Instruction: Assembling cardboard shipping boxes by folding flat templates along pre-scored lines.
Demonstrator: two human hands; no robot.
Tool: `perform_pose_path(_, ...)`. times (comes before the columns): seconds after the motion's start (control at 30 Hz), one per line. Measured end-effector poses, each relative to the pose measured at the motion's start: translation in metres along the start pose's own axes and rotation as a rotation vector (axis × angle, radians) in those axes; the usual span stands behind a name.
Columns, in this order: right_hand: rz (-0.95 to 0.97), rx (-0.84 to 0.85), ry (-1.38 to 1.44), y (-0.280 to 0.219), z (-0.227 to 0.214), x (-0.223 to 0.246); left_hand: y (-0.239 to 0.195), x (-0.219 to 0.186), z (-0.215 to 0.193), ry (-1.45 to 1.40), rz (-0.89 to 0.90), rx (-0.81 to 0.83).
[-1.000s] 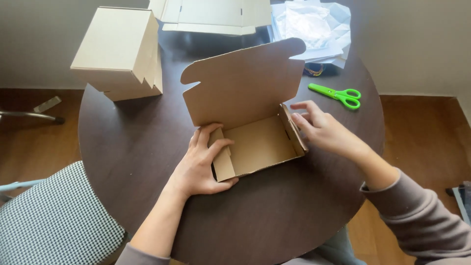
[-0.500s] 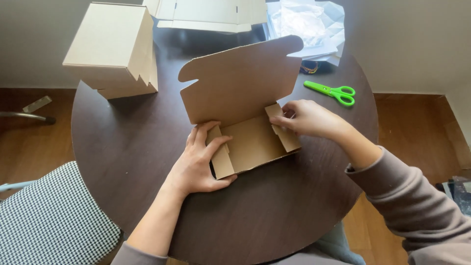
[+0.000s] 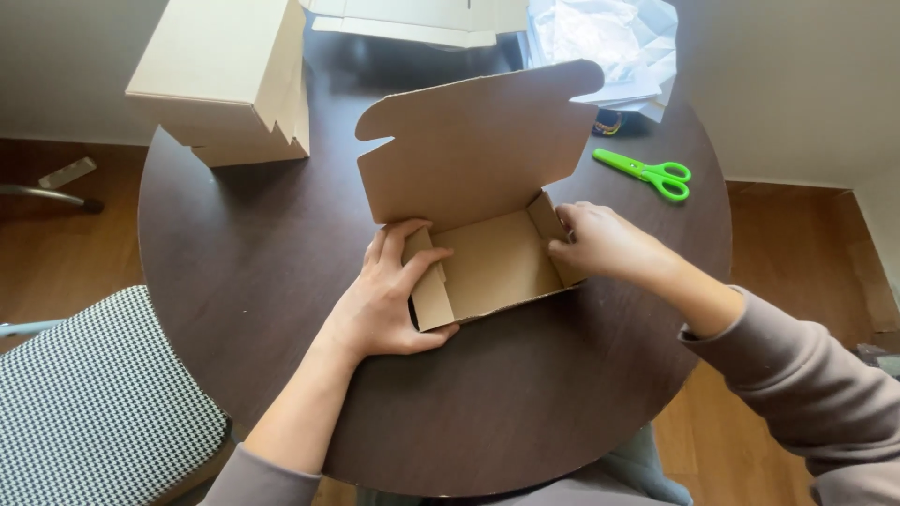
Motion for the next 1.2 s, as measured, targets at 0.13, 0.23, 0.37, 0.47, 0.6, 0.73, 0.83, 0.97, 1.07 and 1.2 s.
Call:
perform_pose_path(0.13, 0.009, 0.023, -0.011, -0.016, -0.008, 0.005, 0.0, -0.002, 0.001, 0.0, 0.013, 0.007)
perform_pose_path(0.23, 0.035, -0.025, -0.051, -0.009, -0.002, 0.002, 0.001, -0.001, 0.002, 0.005, 0.014, 0.005)
perform_pose_path(0.37, 0.007, -0.118, -0.138, 0.002, 0.018, -0.001, -0.001, 0.001, 0.005, 0.009, 0.005, 0.008)
perform_pose_path(0.47, -0.153, -0.4, -0.37, -0.005, 0.016, 0.014, -0.002, -0.001, 0.003, 0.0, 0.01, -0.002)
perform_pose_path(0.6, -0.177, -0.685, -0.782, 0.001, 0.026, 0.009, 0.0, -0.003, 0.002, 0.013, 0.021, -0.025)
perform_pose_path(0.73, -0.199, -0.725, -0.692, -0.003, 0.023, 0.004, 0.0, -0.007, 0.005, 0.048, 0.056, -0.046)
perform_pose_path(0.83, -0.21, -0.682, -0.55, -0.018, 0.017, 0.014, -0.002, -0.011, 0.005, 0.082, 0.082, -0.077)
perform_pose_path(0.97, -0.236, -0.695, -0.53, -0.031, 0.012, 0.021, -0.004, -0.012, 0.006, 0.119, 0.098, -0.106)
perform_pose_path(1.07, -0.304, -0.671, -0.532, -0.022, 0.022, 0.016, -0.003, -0.014, 0.005, 0.118, 0.094, -0.082)
perform_pose_path(1.2, -0.261, -0.607, -0.544, -0.015, 0.021, 0.017, -0.001, -0.015, 0.003, 0.132, 0.103, -0.103)
Point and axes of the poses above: each hand's wrist, its own y-axis towards the middle knuckle, its own z-axis out of the palm, x = y × z, the point moved 9 cm from there along y, towards the middle knuckle, and after that the axes turned 7 degrees about x, right-handed, at the moved point
